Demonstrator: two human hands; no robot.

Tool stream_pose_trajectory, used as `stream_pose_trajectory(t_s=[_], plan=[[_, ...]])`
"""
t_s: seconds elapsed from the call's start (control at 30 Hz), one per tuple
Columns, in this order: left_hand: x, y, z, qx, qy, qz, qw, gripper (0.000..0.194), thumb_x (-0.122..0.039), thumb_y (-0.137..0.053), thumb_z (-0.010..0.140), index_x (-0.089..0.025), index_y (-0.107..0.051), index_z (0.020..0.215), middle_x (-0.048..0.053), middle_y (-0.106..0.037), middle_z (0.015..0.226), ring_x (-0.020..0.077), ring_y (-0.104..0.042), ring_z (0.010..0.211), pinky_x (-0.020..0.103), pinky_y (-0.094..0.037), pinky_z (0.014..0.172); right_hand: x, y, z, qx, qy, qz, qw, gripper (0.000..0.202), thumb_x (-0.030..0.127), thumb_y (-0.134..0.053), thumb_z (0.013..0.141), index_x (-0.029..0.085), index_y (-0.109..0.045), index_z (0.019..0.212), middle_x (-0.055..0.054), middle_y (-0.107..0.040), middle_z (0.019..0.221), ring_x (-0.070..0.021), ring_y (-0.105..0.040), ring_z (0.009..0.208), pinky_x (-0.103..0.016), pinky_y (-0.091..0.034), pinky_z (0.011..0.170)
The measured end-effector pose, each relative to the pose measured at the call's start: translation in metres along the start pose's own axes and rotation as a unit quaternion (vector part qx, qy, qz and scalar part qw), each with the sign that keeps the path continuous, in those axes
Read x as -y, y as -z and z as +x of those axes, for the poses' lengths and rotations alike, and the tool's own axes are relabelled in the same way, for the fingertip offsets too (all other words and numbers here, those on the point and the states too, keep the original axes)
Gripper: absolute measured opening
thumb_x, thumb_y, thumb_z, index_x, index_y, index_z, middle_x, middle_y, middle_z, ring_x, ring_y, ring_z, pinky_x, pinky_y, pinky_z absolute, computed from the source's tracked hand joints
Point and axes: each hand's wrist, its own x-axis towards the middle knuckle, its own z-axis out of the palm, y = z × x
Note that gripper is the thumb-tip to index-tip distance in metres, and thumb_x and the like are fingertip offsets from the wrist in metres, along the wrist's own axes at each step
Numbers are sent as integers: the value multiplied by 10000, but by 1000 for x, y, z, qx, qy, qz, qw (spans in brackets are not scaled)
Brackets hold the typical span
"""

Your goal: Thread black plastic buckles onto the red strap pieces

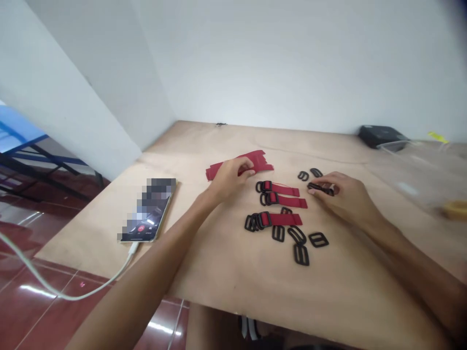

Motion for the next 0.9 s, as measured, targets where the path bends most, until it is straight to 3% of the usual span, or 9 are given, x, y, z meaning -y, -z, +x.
stream_pose_trajectory(t_s=[0.13,0.3,0.37,0.43,0.53,0.7,0.9], plan=[[-17,1,-13,38,-49,-140,988,189,-311,-548,936,-157,-657,926,48,-696,934,167,-603,849,273,-454,748,-5,3,2,13,-9,12,1000,249,412,-663,788,226,-760,923,-71,-740,965,-248,-652,815,-373,-506,733],[-28,1,-22,121,-56,-162,978,240,-352,-534,937,-159,-667,884,27,-672,865,141,-546,741,256,-405,660,-1,6,3,40,69,-30,996,211,325,-595,840,230,-759,931,-68,-760,966,-264,-682,887,-376,-527,792],[-30,1,-23,135,-57,-169,975,239,-353,-532,935,-160,-659,875,26,-664,860,140,-537,738,255,-397,652,4,6,1,22,92,-50,994,227,277,-557,864,218,-765,934,-84,-763,966,-279,-690,916,-395,-533,819],[-31,0,-24,145,-61,-179,971,219,-339,-538,931,-162,-651,870,27,-661,870,143,-542,758,255,-395,659,12,5,-3,-34,67,-10,997,226,260,-554,874,208,-768,926,-86,-770,955,-276,-707,893,-400,-553,815],[-32,-1,-24,161,-58,-188,967,195,-319,-547,927,-162,-644,863,26,-656,869,145,-548,772,254,-389,661,24,0,-8,-103,-10,134,986,183,295,-622,861,201,-764,931,-72,-777,937,-252,-732,838,-363,-593,764],[-34,-1,-23,173,-58,-191,964,190,-310,-552,922,-158,-642,852,17,-639,838,131,-520,722,250,-379,641,39,-12,-14,-103,-57,275,954,216,352,-708,827,188,-739,963,-69,-769,877,-231,-739,789,-306,-605,666],[-35,-1,-24,184,-50,-186,964,189,-304,-543,923,-164,-651,858,17,-649,835,132,-530,712,247,-387,630,45,-12,-17,-112,-44,288,950,225,375,-710,834,184,-727,952,-77,-759,917,-223,-731,794,-330,-607,712]])
